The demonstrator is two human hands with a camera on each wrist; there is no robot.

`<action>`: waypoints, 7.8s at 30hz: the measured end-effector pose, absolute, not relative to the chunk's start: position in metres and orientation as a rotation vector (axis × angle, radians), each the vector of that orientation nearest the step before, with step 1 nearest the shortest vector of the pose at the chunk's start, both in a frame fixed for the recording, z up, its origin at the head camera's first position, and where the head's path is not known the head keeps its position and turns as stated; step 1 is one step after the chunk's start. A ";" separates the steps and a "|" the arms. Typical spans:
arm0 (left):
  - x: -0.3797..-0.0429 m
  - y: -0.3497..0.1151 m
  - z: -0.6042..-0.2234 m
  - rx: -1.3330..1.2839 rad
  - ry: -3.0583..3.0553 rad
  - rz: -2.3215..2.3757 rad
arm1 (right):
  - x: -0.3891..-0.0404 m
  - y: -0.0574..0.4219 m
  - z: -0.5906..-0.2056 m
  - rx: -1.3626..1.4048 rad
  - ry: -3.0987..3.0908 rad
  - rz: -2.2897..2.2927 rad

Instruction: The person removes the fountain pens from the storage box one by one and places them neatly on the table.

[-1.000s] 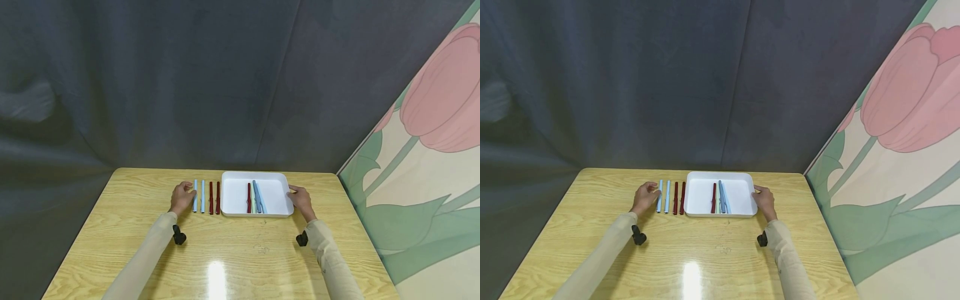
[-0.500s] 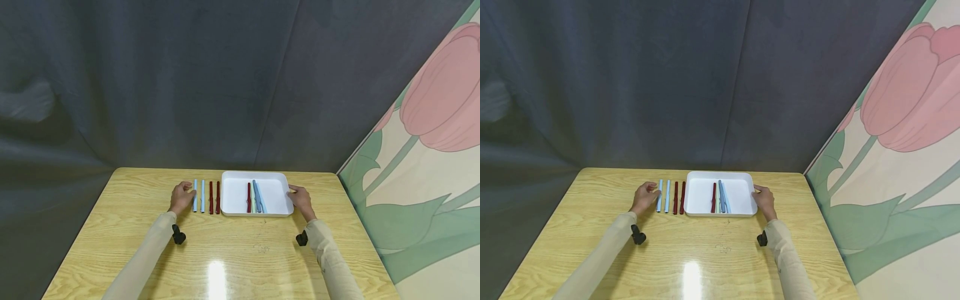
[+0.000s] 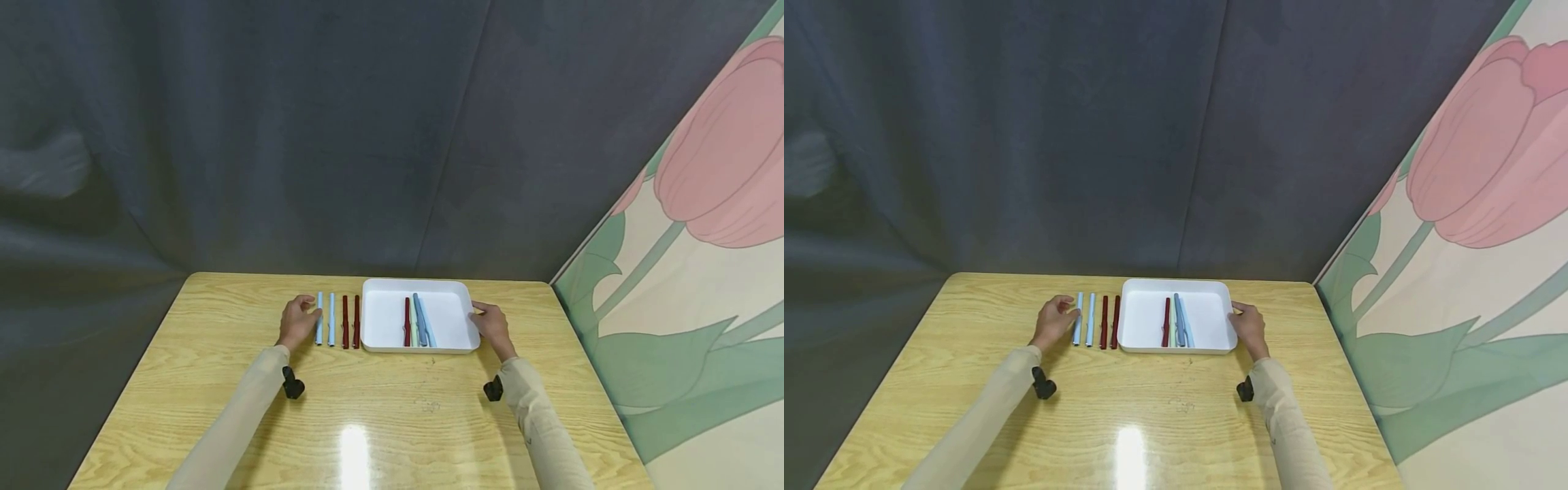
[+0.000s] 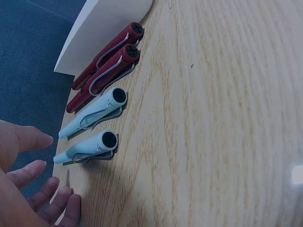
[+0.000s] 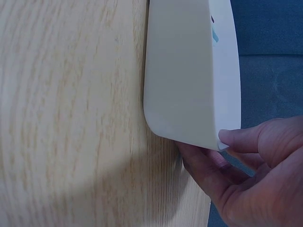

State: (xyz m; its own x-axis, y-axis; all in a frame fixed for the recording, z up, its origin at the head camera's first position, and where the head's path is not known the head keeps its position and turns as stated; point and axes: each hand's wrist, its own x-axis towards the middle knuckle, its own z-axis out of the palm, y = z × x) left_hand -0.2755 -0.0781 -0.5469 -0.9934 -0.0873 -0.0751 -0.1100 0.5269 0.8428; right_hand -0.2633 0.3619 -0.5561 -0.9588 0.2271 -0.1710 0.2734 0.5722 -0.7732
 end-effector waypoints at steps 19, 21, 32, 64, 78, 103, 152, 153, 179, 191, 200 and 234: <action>-0.277 -0.066 -0.542 -0.102 2.668 1.599 | -0.259 0.364 -0.551 0.478 2.731 -1.339; -0.277 -0.063 -0.542 -0.094 2.666 1.595 | -0.257 0.366 -0.551 0.482 2.735 -1.333; -0.276 -0.067 -0.546 -0.001 2.652 1.546 | -0.264 0.360 -0.551 0.450 2.725 -1.371; -0.275 -0.057 -0.537 0.166 2.674 1.549 | -0.259 0.358 -0.550 0.422 2.771 -1.343; -0.276 -0.043 -0.534 0.193 2.660 1.595 | -0.260 0.360 -0.554 0.423 2.758 -1.326; -0.278 -0.015 -0.530 0.318 2.578 1.719 | -0.262 0.361 -0.552 0.462 2.738 -1.324; -0.274 0.035 -0.540 0.439 2.459 1.728 | -0.261 0.359 -0.551 0.468 2.743 -1.333; -0.274 0.036 -0.540 0.443 2.463 1.721 | -0.260 0.359 -0.550 0.469 2.745 -1.331; -0.267 0.058 -0.546 0.606 2.412 1.442 | -0.260 0.358 -0.551 0.468 2.754 -1.336; -0.265 0.065 -0.552 0.629 2.406 1.339 | -0.261 0.358 -0.552 0.485 2.753 -1.331; -0.262 0.068 -0.547 0.651 2.520 1.015 | -0.261 0.358 -0.553 0.465 2.764 -1.320; -0.260 0.073 -0.536 0.364 2.734 0.997 | -0.262 0.358 -0.551 0.482 2.763 -1.309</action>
State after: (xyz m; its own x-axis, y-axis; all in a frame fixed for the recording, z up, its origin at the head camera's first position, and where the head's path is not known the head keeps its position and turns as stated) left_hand -0.2603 0.0726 -0.5365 -0.9479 0.2992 -0.1097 0.1583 0.7410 0.6526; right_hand -0.2620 0.3575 -0.5510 -0.9504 0.2586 -0.1731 0.2977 0.5939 -0.7474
